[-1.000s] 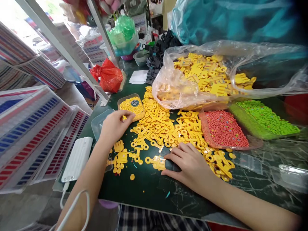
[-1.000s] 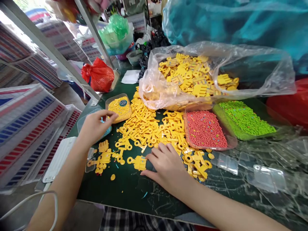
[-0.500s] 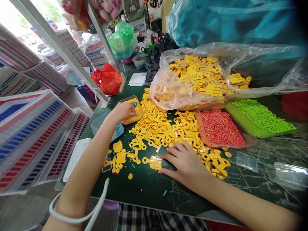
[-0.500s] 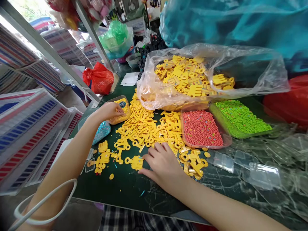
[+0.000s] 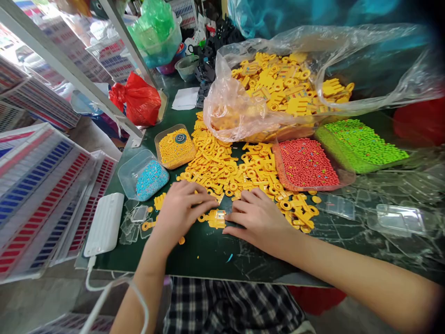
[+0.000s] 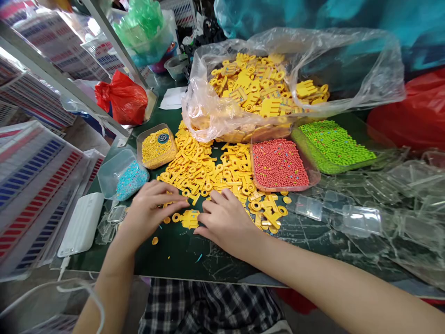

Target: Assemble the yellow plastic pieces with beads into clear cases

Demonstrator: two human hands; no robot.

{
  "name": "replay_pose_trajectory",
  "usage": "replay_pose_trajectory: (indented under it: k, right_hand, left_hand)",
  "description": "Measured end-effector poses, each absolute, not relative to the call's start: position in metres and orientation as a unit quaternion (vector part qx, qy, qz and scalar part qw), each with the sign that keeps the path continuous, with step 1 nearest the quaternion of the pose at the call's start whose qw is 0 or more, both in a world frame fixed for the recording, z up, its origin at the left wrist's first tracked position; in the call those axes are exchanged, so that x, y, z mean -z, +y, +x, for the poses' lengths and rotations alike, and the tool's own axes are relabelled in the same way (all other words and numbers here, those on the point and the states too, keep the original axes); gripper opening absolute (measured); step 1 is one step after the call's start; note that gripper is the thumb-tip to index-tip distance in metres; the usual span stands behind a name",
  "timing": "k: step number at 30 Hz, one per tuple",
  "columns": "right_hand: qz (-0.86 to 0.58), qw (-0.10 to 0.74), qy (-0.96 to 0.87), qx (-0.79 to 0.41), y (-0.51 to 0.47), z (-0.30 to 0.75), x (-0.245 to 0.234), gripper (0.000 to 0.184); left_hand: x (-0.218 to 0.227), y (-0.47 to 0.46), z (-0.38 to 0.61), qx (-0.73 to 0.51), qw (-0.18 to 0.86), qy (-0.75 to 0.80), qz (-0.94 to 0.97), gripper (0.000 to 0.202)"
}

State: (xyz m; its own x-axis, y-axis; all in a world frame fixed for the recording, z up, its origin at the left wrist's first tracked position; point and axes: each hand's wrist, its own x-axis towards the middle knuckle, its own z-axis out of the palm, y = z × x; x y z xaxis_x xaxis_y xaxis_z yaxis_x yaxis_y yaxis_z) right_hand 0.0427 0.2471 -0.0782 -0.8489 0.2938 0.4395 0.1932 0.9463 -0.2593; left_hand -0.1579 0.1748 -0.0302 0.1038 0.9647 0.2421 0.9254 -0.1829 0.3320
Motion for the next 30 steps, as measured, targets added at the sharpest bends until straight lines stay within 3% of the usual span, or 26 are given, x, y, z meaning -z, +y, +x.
replay_pose_trajectory:
  k: [12, 24, 30]
  right_hand:
    - [-0.112, 0.235, -0.960, -0.107, 0.245, 0.044, 0.078, 0.022]
    - [-0.117, 0.214, -0.961, -0.131, 0.247, 0.044, 0.079, 0.015]
    - [-0.117, 0.213, -0.961, -0.135, 0.249, 0.046, 0.076, 0.015]
  left_hand:
    - [0.068, 0.139, -0.140, -0.258, 0.080, 0.634, 0.725, 0.019]
    - [0.066, 0.140, -0.139, -0.318, 0.086, 0.674, 0.661, 0.021]
    - [0.067, 0.140, -0.139, -0.289, 0.096, 0.670, 0.677, 0.021]
